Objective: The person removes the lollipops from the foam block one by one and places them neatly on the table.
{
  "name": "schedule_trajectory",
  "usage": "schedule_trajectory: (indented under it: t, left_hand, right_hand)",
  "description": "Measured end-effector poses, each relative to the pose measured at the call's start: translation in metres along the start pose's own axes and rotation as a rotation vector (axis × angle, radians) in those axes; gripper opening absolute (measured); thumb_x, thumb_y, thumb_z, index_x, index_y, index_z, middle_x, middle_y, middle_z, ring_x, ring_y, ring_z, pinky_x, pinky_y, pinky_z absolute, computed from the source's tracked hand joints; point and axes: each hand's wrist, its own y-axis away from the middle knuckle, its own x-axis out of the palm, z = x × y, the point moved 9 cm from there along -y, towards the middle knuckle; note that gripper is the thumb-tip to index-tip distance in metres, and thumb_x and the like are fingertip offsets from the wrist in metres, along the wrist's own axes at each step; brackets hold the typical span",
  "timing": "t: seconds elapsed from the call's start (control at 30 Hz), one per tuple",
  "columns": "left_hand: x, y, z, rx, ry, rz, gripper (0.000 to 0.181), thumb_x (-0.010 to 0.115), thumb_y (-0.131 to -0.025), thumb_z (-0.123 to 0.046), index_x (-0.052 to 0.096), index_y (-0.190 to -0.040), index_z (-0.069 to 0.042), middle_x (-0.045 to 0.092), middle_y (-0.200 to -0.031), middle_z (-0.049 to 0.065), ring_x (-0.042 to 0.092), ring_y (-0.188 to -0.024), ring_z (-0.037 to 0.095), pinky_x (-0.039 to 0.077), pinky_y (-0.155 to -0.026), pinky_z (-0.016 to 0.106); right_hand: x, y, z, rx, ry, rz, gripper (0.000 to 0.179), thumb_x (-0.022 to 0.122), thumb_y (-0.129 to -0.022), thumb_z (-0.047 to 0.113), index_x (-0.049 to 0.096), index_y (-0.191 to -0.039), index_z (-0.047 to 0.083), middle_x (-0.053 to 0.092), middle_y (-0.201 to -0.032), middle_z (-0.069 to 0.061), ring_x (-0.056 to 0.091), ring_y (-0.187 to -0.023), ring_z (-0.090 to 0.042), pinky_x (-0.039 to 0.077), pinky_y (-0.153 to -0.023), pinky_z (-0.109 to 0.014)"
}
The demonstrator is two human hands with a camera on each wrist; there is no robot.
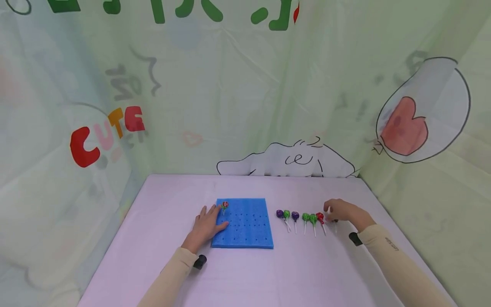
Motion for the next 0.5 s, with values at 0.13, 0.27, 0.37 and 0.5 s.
schedule_trajectory:
  t: [0.13,0.27,0.37,0.5]
  left_hand:
    - [-0.002,-0.002,-0.001,0.008,-0.004,-0.014,0.075,0.063,-0.097,-0.047,0.038,-0.153,-0.005,0.035,-0.160,0.022,0.021,-0.150,0.051,0.025,-0.116,0.070]
    - [-0.003,-0.002,-0.001,0.003,-0.009,-0.011,0.075,0.062,-0.097,-0.047,0.038,-0.154,-0.006,0.035,-0.161,0.021,0.021,-0.151,0.050,0.025,-0.116,0.069]
    - [-0.002,-0.002,-0.001,0.000,-0.013,-0.006,0.075,0.062,-0.097,-0.048,0.037,-0.154,-0.006,0.035,-0.161,0.021,0.020,-0.151,0.050,0.025,-0.117,0.069]
    - [-0.001,-0.002,-0.001,0.001,-0.017,-0.005,0.075,0.063,-0.097,-0.046,0.038,-0.154,-0.006,0.036,-0.160,0.022,0.021,-0.150,0.050,0.025,-0.116,0.069]
  right_hand:
    - [-0.005,-0.002,0.004,-0.002,0.005,-0.012,0.027,0.069,-0.092,0.009,0.063,-0.115,-0.004,0.062,-0.113,-0.027,0.061,-0.093,-0.030,0.056,-0.082,-0.049]
    - [-0.007,-0.004,0.007,0.009,-0.011,-0.020,0.027,0.069,-0.092,0.010,0.063,-0.116,-0.003,0.062,-0.118,-0.029,0.063,-0.097,-0.032,0.057,-0.083,-0.049]
    - [-0.006,-0.005,0.011,-0.007,-0.003,-0.029,0.026,0.069,-0.093,0.010,0.063,-0.115,-0.003,0.062,-0.118,-0.028,0.063,-0.098,-0.033,0.056,-0.084,-0.051]
    - [-0.003,-0.008,0.020,-0.038,0.016,-0.054,0.026,0.070,-0.093,0.012,0.064,-0.115,-0.002,0.065,-0.116,-0.025,0.063,-0.102,-0.035,0.055,-0.089,-0.054]
